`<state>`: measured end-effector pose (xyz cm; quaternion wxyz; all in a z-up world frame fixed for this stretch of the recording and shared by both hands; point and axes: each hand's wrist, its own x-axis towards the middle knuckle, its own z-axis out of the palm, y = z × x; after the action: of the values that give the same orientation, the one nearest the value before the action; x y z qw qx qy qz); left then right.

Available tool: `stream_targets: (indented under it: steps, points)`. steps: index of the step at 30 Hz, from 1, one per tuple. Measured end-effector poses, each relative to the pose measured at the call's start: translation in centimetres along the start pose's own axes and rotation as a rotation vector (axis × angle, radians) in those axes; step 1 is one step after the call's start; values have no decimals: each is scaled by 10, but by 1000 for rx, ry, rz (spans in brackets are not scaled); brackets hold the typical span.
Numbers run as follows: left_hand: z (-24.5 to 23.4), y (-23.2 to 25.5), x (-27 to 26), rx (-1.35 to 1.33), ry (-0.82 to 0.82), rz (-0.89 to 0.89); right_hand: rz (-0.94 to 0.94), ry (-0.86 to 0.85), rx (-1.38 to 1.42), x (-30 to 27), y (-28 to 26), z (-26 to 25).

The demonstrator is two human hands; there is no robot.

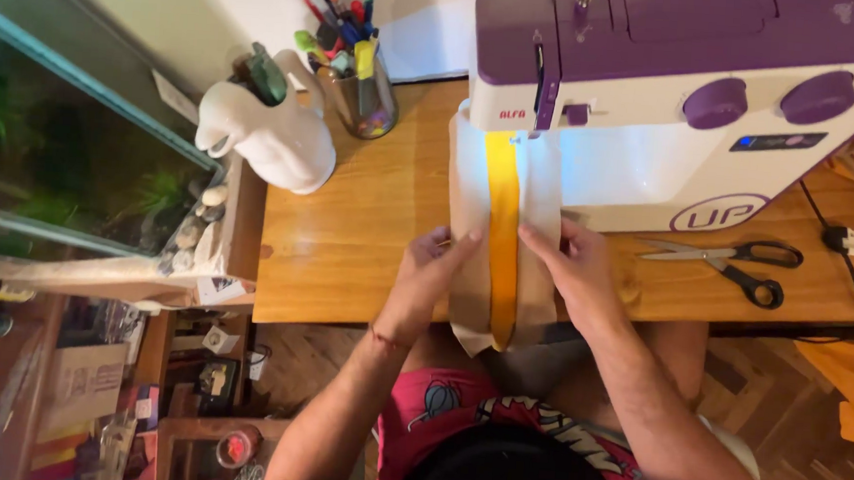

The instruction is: Pinning fabric pieces together and sewing them using a sewing machine

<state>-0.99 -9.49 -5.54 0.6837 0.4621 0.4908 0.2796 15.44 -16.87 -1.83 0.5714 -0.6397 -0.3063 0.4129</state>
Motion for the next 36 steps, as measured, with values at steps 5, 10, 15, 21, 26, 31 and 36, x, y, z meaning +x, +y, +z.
stream_targets:
  steps: [5, 10, 15, 21, 26, 31, 36]
  points:
    - [29, 47, -25, -304, 8, -23, 62, -1, 340, 26, 57, 0]
    - [37, 56, -23, -310, 35, -71, 152, -7, 433, 18, 34, 2]
    - [44, 62, -11, -224, 51, -60, 178, -56, 522, 23, 45, -3]
    - [41, 78, -5, -197, 126, -21, 187, -61, 545, 18, 30, 0]
    - [54, 78, 24, -199, 267, -11, 182, -88, 527, 17, 26, -7]
    - [62, 69, 48, -219, 291, 44, 173, -97, 467, 13, 20, -7]
    - [60, 40, 74, -48, 362, 136, 162, -103, 433, 16, 19, -14]
